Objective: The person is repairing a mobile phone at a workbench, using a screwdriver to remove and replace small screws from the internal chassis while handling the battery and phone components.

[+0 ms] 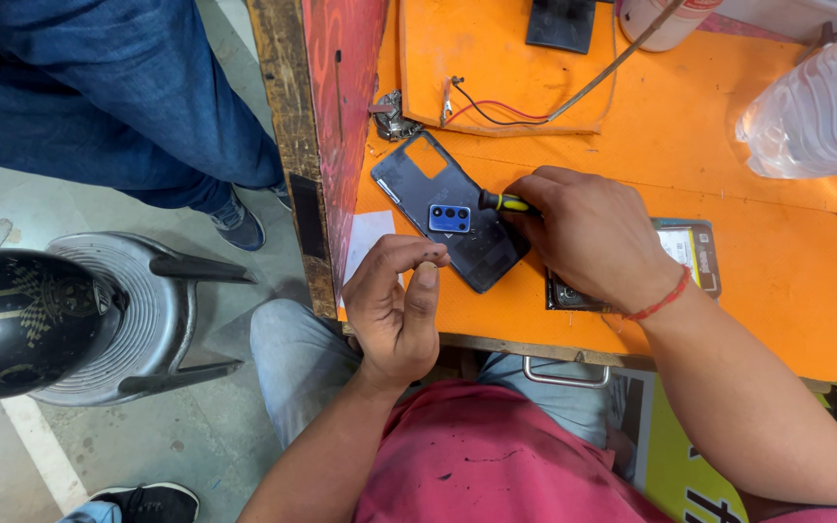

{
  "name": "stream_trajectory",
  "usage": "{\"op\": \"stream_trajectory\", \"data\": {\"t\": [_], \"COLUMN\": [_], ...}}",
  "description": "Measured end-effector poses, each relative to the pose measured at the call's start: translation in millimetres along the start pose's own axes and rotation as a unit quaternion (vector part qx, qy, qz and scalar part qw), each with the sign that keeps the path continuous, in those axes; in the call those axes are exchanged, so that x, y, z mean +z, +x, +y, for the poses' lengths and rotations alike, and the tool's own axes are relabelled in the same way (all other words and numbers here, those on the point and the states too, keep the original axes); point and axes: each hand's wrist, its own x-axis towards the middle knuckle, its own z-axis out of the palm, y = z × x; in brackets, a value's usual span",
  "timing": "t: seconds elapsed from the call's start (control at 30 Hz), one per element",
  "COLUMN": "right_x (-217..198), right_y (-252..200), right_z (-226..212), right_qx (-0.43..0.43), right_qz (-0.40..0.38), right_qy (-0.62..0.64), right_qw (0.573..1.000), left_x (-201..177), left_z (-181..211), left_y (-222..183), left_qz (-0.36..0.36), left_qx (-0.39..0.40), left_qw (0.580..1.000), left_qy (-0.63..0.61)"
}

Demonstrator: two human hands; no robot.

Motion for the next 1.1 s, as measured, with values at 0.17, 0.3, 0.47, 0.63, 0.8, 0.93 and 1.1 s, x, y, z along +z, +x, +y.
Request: {"op": "stream_trajectory", "data": {"t": [0.17, 0.3, 0.47, 0.63, 0.8, 0.93, 1.1], "right_x": [2.5, 1.6, -0.2, -1.5, 0.8, 5.5, 10.4], "right_y": [4.2, 4.6, 0.1, 1.5, 5.3, 7.7, 7.0], "right_z": [1.0, -0.4, 2.2, 7.5, 6.3, 3.0, 0.3], "right_qx": [0.0, -0.002, 0.02, 0.014, -0.023, -0.054, -0.063], "right_qz": [-0.013, -0.018, -0.017, -0.015, -0.018, -0.011, -0.002], "right_qy": [0.002, 0.006, 0.002, -0.013, -0.012, -0.029, -0.072], "right_qw": [1.0, 1.0, 1.0, 1.0, 0.999, 0.998, 0.995], "left_x": [-1.0, -0.8, -2.4, -2.5, -2.3, -2.3, -2.0], "left_z": [0.3, -0.1, -0.6, -0.6, -0.4, 0.1, 1.5], "left_y": [1.0, 1.0, 0.8, 1.2, 0.6, 1.4, 2.5], "left_qz": [-0.008, -0.006, -0.015, -0.016, -0.015, -0.015, -0.017], "left_qx": [0.004, 0.012, 0.01, 0.011, 0.012, 0.016, 0.012], "left_qw": [1.0, 1.0, 1.0, 1.0, 1.0, 1.0, 1.0], "left_qy": [0.013, 0.008, 0.014, 0.019, 0.017, 0.021, 0.022]}}
